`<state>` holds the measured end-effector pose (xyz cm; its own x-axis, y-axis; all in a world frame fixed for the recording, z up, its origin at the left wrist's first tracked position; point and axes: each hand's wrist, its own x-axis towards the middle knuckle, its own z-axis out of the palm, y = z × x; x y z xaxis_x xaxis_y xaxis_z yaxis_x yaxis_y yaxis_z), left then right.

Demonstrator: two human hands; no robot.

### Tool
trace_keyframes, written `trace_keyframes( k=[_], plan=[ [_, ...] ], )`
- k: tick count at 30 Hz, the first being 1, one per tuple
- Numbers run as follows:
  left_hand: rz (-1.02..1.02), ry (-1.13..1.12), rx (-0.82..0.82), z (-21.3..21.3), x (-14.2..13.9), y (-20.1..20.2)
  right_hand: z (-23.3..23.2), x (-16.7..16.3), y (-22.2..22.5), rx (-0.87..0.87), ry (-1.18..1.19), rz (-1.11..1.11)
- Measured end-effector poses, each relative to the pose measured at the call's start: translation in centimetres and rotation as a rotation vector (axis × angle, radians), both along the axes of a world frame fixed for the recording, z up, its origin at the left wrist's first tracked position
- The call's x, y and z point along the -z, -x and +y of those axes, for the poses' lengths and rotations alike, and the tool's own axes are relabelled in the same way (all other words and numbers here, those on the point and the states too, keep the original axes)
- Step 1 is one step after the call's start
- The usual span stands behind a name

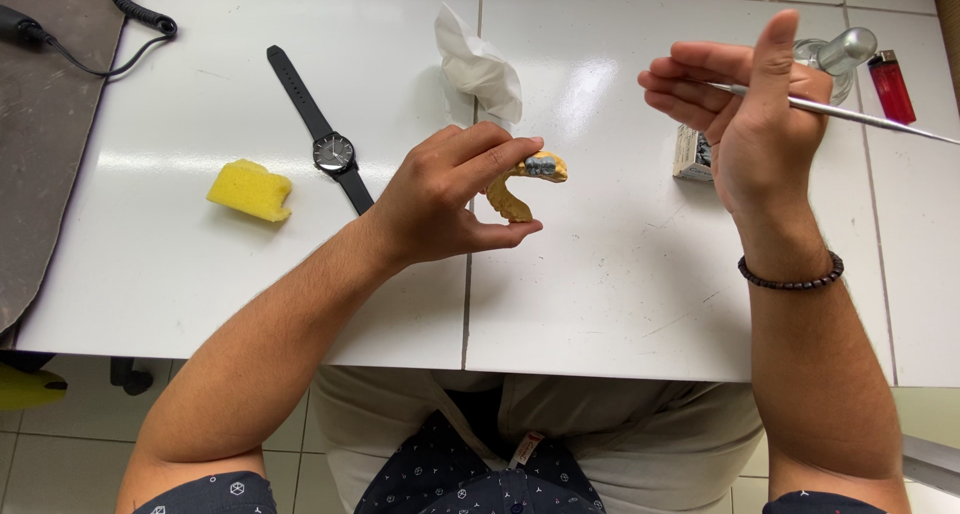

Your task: The person holds a plaster dental model with a partial denture framework in one hand and uses a heated waxing instrument to apply and shape wax around the metal framework on the model. They periodically dip the instrument near an alcohol lamp, rotate the model to reach different areas, and wipe the instrument with a tissue.

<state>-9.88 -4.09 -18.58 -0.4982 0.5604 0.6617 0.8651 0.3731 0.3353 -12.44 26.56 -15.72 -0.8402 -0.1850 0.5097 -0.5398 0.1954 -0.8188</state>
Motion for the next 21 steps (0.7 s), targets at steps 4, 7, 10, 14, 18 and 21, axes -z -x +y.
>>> trace_keyframes(
  k=[4, 7, 10, 14, 18, 21],
  plan=[
    [0.008, -0.004, 0.001, 0.0, -0.1, 0.0, 0.1, 0.0, -0.1, -0.025, -0.032, -0.026],
    [0.007, -0.006, 0.004, 0.1, -0.1, 0.1, 0.7, 0.7, 0.0, 0.076, -0.087, -0.07],
    [0.008, -0.002, 0.001, 0.1, -0.1, 0.0, 1.4, 1.4, 0.3, 0.147, -0.067, -0.105],
    [0.009, 0.002, 0.001, 0.0, 0.0, 0.1, 1.7, 1.7, 0.6, 0.149, -0.039, -0.018],
    [0.009, 0.01, 0.002, 0.1, 0.0, 0.1, 1.1, 1.1, 0.2, 0.054, -0.047, 0.046],
    [-0.002, 0.016, 0.001, 0.0, -0.1, 0.0, 0.7, 0.7, 0.0, -0.047, -0.024, 0.017]
  ],
)
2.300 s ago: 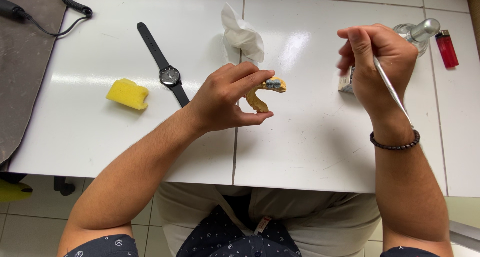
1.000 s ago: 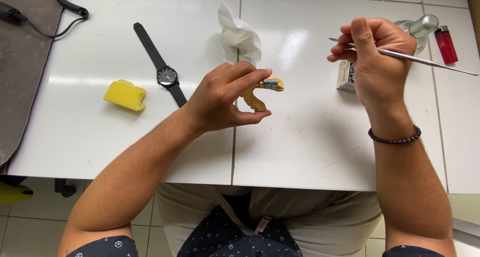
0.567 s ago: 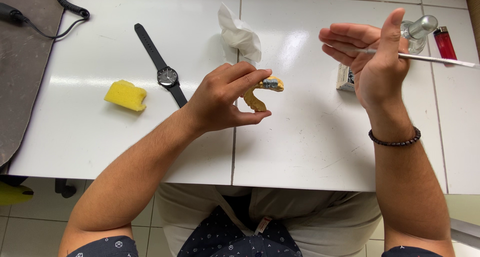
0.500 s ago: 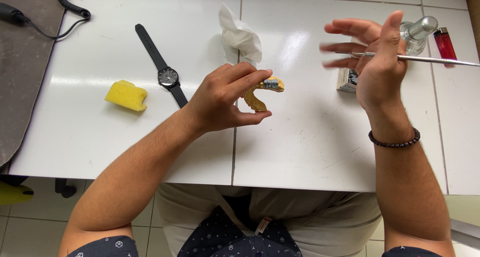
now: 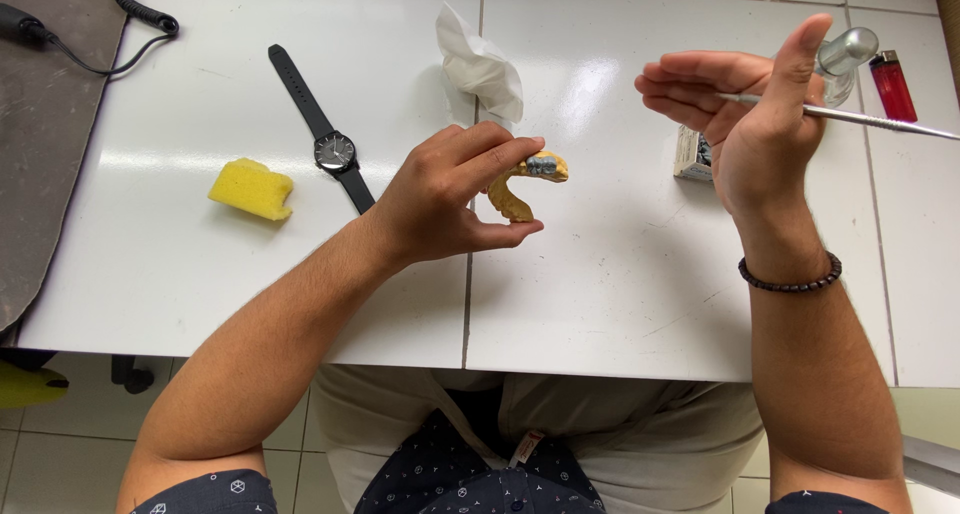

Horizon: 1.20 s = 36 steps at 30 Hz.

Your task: The person holds a plaster dental model with a partial denture framework in one hand and uses a heated waxing instrument to apply and shape wax around the metal framework on the model. They periodically dip the instrument near an alcohol lamp, rotate the model to reach different areas, and wipe the instrument with a tissue.

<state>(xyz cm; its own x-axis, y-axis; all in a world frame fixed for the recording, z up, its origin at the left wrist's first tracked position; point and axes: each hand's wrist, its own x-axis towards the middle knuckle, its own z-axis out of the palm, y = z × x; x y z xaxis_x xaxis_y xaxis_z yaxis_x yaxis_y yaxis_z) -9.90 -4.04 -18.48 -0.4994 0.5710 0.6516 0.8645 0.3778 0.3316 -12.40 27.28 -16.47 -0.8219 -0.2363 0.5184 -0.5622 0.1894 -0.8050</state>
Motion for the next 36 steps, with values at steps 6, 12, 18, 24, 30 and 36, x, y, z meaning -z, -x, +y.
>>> trace_keyframes(
  k=[6, 12, 18, 24, 30, 36],
  plan=[
    [-0.061, -0.012, 0.023, 0.0, -0.7, -0.1, 0.0, 0.3, 0.1, 0.001, 0.046, -0.19],
    [-0.067, -0.038, 0.044, 0.2, -1.0, -0.3, -0.3, -0.2, -0.5, 0.009, 0.061, -0.093],
    [-0.213, -0.058, 0.081, 0.2, -0.9, -0.3, -1.3, -1.3, -1.2, -0.06, 0.087, -0.148],
    [-0.297, -0.088, 0.103, 0.3, -0.9, -0.2, -0.4, -0.3, -1.3, -0.218, 0.416, -0.494],
    [-0.31, -0.087, 0.097, 0.4, -1.0, -0.4, 0.4, 1.0, -1.2, -0.254, 0.477, -0.54],
    [-0.259, -0.073, 0.092, 0.4, -0.9, -0.4, -1.3, 0.2, -1.2, -0.152, 0.267, -0.418]
  ],
)
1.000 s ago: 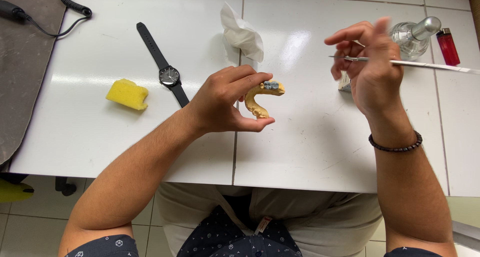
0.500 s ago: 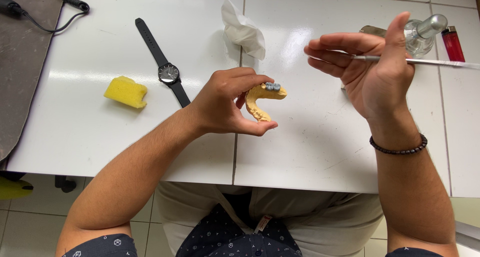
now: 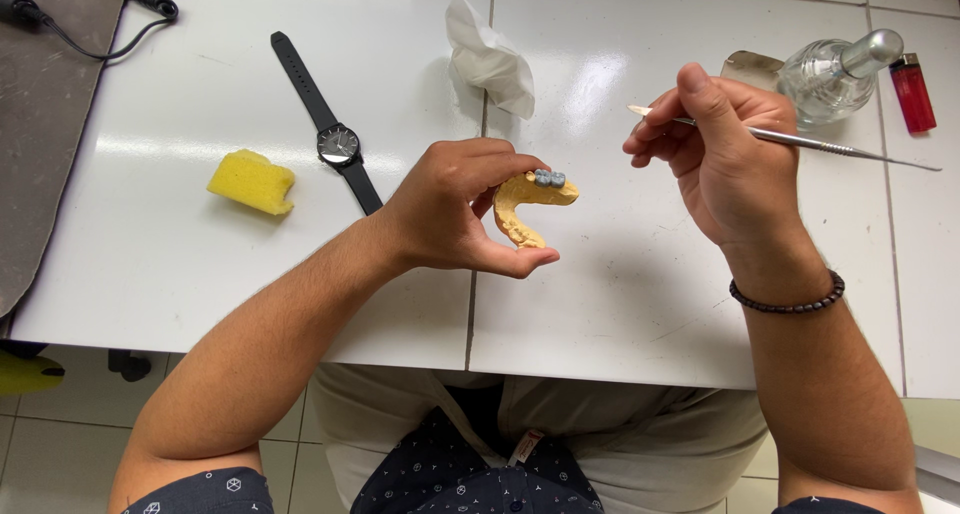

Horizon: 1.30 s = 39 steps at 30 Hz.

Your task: The person holds a plaster dental model with a partial denture framework in one hand and uses a heated waxing instrument to apply and shape wax around the metal framework on the model. They periodically dip the instrument near an alcohol lamp, rotate the model to reach different areas, and wipe the instrument with a tissue.

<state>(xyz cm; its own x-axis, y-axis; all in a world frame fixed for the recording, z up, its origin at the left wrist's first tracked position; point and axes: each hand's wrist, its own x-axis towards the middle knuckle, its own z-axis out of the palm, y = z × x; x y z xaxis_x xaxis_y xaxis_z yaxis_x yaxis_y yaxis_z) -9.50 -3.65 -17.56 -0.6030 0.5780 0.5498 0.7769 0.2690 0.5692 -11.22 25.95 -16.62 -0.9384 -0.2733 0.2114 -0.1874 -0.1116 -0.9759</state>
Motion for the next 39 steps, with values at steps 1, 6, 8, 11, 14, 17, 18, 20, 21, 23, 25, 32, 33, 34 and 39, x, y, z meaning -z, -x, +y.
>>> trace_keyframes(
  k=[1, 6, 8, 11, 14, 17, 18, 20, 21, 23, 25, 32, 33, 34, 39],
  plan=[
    [0.01, 0.004, 0.002, 0.0, 0.0, 0.0, -0.3, -0.3, -0.1, 0.015, -0.003, 0.009],
    [0.04, 0.007, -0.008, -0.1, 0.0, 0.0, -1.2, -1.9, -0.4, -0.004, -0.025, 0.034],
    [0.038, 0.004, -0.006, -0.1, 0.0, 0.0, -1.2, -2.1, -0.4, 0.005, -0.069, -0.023],
    [0.021, -0.011, -0.001, -0.1, 0.0, 0.0, -1.1, -1.8, -0.1, 0.015, -0.068, -0.063],
    [-0.013, -0.021, 0.001, -0.2, -0.1, 0.0, -0.6, -1.1, 0.2, 0.027, -0.136, 0.123],
    [-0.003, -0.004, -0.004, -0.1, 0.0, 0.0, 0.1, -0.5, 0.4, 0.031, -0.159, 0.13],
    [0.015, 0.013, -0.014, -0.1, 0.0, 0.0, 0.2, -0.3, 0.5, 0.036, -0.157, 0.102],
    [0.039, 0.035, -0.026, -0.1, 0.1, 0.0, 0.2, 0.1, 0.7, 0.057, -0.161, 0.056],
    [0.043, 0.039, -0.026, -0.1, 0.2, 0.0, 0.1, 0.3, 0.7, 0.073, -0.168, 0.036],
    [0.044, 0.045, -0.033, -0.1, 0.2, 0.0, -0.1, 0.4, 0.8, 0.046, -0.157, 0.051],
    [0.039, 0.05, -0.052, -0.1, 0.3, 0.0, -0.4, 0.3, 0.7, 0.028, -0.13, 0.081],
    [0.013, 0.007, -0.084, -0.1, 0.1, -0.1, -2.4, -2.0, -0.8, -0.035, -0.128, 0.203],
    [-0.018, -0.01, -0.083, -0.1, 0.1, -0.1, -2.8, -2.4, -1.1, -0.034, -0.159, 0.234],
    [-0.05, -0.029, -0.082, -0.1, 0.0, -0.1, -3.1, -2.8, -1.4, -0.012, -0.205, 0.275],
    [-0.084, -0.058, -0.109, 0.2, -0.4, -0.1, -4.0, -4.1, -2.7, 0.006, -0.261, 0.359]
  ],
)
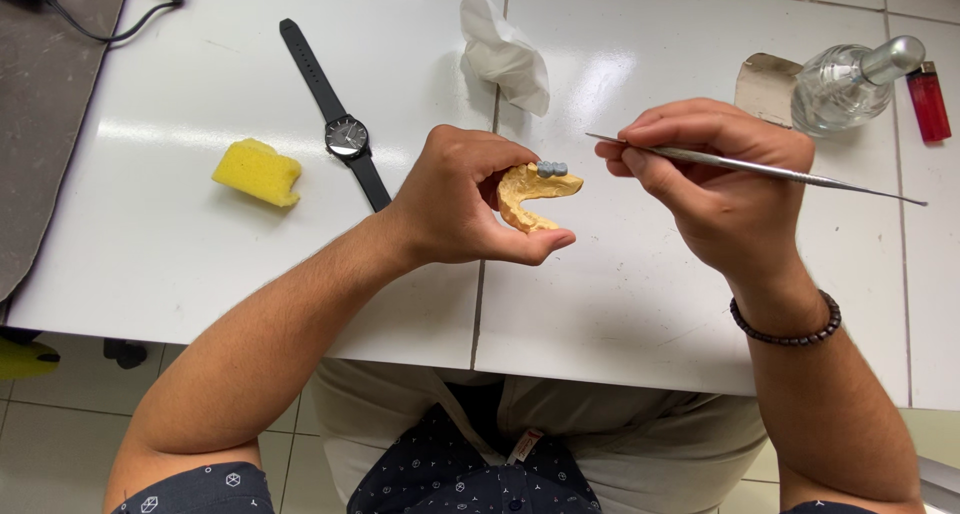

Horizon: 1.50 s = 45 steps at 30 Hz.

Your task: The person holds a plaster dental model with a partial denture framework in one hand and uses a heated waxing instrument to apply and shape wax around the metal framework on the model. They periodically dip the instrument near an alcohol lamp, rotate the model to reach different areas, and wipe the instrument with a tissue.

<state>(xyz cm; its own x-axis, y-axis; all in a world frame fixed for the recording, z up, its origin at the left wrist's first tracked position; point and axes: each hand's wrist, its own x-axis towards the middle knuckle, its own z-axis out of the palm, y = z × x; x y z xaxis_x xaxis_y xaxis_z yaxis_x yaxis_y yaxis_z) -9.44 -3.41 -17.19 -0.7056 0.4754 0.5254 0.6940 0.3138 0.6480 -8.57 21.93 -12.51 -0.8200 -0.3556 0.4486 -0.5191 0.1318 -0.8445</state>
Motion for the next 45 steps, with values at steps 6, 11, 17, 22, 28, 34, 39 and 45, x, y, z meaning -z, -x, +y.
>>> trace_keyframes(
  k=[6, 11, 17, 22, 28, 34, 39, 45],
  plan=[
    [0.0, 0.012, -0.012, 0.3, -0.4, -0.1, 0.4, 0.2, -0.6, 0.018, -0.169, 0.158],
    [0.01, 0.018, -0.008, 0.4, -0.7, -0.1, -0.2, 1.2, -0.6, 0.038, -0.126, 0.164],
    [0.041, 0.033, -0.019, 0.5, -1.0, 0.0, -1.3, 1.3, -1.3, 0.016, -0.094, 0.112],
    [0.081, 0.014, -0.026, 0.5, -1.1, -0.1, -1.8, 1.1, -1.6, 0.067, -0.142, 0.127],
    [0.068, 0.035, -0.029, 0.5, -1.2, -0.1, -2.0, 0.9, -1.9, 0.081, -0.151, 0.133],
    [0.107, 0.036, -0.032, 0.5, -1.2, -0.1, -2.0, 0.7, -1.9, 0.086, -0.192, 0.16],
    [0.105, 0.045, -0.031, 0.5, -1.0, -0.1, -2.0, 0.6, -1.8, 0.089, -0.23, 0.16],
    [0.124, 0.051, -0.028, 0.5, -0.9, 0.0, -1.8, 0.5, -1.6, 0.066, -0.216, 0.137]
  ],
)
